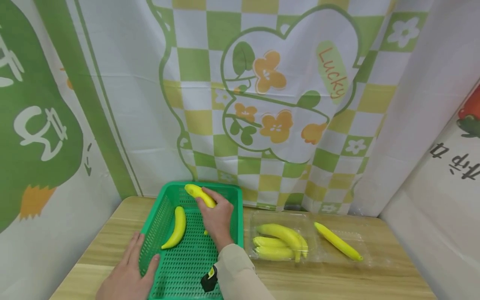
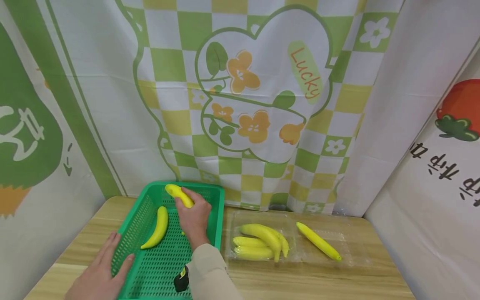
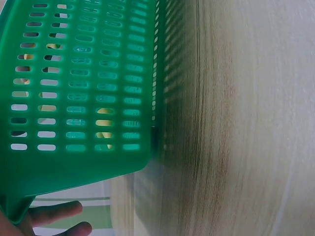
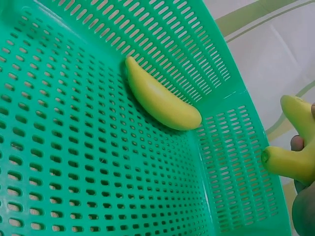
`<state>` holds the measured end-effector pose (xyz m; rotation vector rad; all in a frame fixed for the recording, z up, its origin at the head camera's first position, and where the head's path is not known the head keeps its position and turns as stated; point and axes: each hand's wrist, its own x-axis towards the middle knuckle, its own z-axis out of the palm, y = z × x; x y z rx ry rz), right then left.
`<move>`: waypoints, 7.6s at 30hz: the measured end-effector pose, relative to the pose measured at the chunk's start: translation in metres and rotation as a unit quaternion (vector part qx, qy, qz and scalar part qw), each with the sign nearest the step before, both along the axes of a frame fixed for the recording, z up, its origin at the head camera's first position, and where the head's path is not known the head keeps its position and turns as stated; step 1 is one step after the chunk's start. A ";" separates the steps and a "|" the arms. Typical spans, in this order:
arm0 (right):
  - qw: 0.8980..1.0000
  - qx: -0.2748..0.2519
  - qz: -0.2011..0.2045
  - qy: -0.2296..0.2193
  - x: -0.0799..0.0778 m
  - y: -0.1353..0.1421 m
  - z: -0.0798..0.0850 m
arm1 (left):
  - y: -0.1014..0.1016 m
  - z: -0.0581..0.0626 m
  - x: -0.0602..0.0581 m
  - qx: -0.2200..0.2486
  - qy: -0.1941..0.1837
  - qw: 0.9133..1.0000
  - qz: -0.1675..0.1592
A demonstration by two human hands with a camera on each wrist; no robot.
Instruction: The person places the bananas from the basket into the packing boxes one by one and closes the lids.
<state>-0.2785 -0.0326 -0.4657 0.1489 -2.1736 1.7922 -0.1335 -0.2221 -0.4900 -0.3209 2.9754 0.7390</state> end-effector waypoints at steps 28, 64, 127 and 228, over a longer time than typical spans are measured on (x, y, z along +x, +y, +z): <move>0.999 -0.029 -0.027 -0.027 0.003 0.048 0.044 | 0.000 0.003 -0.001 -0.010 -0.010 1.000 0.004; 0.988 0.052 -0.144 0.016 0.013 0.192 0.033 | 0.000 0.004 0.002 -0.006 -0.006 1.000 0.000; 0.926 0.227 -0.286 -0.092 0.025 0.371 -0.027 | 0.002 0.005 0.004 0.005 0.000 1.000 0.012; 0.995 0.079 -0.060 0.034 -0.009 0.157 0.055 | 0.002 0.005 0.007 0.001 0.009 1.000 0.012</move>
